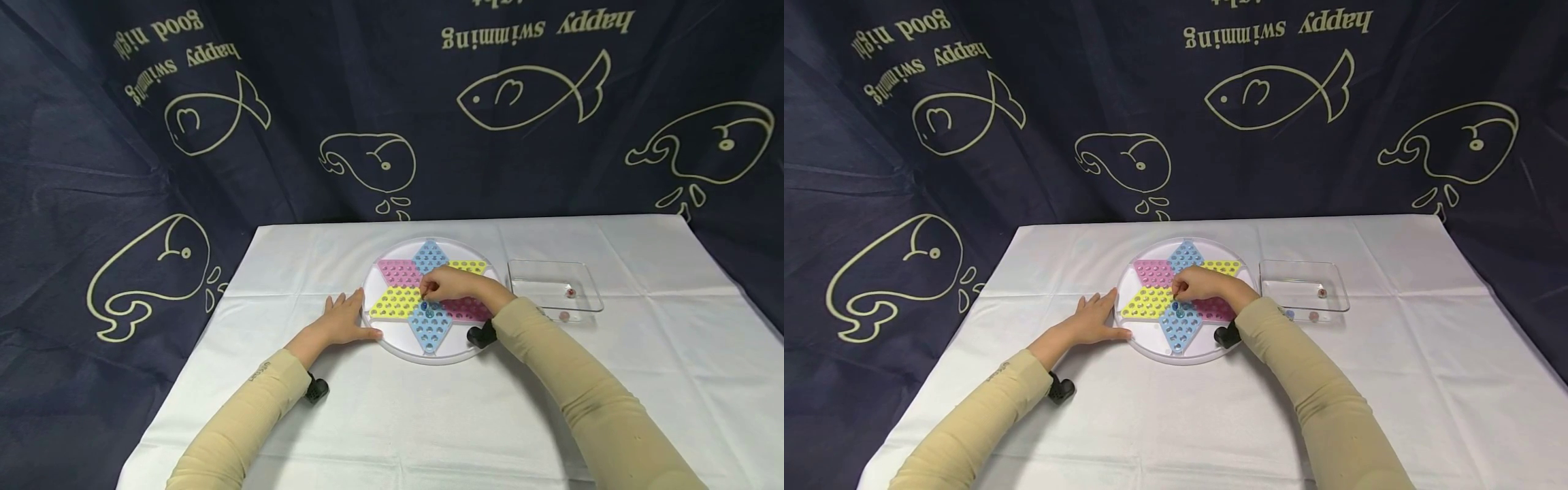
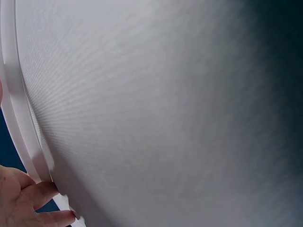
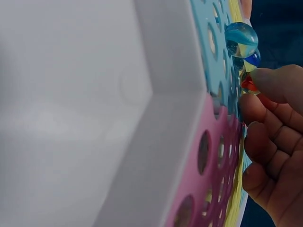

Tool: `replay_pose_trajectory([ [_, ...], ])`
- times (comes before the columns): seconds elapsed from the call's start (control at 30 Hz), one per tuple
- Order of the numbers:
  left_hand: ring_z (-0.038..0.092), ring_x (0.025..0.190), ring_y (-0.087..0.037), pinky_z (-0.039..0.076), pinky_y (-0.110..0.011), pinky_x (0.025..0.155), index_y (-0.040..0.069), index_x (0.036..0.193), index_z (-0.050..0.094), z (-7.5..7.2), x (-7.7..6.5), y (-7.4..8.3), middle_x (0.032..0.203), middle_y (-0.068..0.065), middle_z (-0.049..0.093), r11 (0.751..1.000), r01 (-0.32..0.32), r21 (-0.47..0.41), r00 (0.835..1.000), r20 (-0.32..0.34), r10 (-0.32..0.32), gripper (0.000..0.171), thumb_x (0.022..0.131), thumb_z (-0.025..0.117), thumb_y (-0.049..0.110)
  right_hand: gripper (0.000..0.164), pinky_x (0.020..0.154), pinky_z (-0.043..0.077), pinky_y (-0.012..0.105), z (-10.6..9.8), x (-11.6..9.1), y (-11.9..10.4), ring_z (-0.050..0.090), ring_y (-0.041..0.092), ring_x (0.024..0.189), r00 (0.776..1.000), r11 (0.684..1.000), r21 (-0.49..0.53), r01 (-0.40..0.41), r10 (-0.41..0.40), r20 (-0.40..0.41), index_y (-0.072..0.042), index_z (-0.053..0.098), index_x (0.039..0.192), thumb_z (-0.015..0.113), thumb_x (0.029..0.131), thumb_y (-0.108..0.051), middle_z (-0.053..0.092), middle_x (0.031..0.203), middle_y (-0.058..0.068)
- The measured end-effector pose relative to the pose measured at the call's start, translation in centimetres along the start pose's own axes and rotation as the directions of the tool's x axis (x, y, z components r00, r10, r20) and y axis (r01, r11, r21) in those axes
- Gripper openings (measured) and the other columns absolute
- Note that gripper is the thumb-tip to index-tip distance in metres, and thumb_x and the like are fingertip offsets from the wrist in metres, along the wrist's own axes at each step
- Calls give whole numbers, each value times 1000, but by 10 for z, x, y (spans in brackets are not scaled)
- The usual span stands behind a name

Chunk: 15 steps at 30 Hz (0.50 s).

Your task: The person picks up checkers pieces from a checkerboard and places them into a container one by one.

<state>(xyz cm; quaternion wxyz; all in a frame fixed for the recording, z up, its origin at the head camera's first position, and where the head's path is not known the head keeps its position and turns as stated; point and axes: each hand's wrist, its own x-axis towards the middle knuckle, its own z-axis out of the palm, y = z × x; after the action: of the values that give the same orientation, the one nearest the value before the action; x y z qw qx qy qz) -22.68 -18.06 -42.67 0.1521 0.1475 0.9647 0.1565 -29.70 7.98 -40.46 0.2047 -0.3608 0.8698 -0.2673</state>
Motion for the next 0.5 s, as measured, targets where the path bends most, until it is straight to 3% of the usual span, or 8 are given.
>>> replay_pose_trajectory([
  [0.5, 11, 136, -44, -2, -57, 110, -2, 145, 11, 0, 0, 0, 151, -18, 16, 1000, 11, 13, 1000, 14, -11, 107, 75, 64, 58, 7, 59, 39, 18, 1, -4, 4, 43, 7, 64, 999, 999, -32, 41, -40, 22, -3, 63, 85, 61, 79, -1, 52, 70, -1],
])
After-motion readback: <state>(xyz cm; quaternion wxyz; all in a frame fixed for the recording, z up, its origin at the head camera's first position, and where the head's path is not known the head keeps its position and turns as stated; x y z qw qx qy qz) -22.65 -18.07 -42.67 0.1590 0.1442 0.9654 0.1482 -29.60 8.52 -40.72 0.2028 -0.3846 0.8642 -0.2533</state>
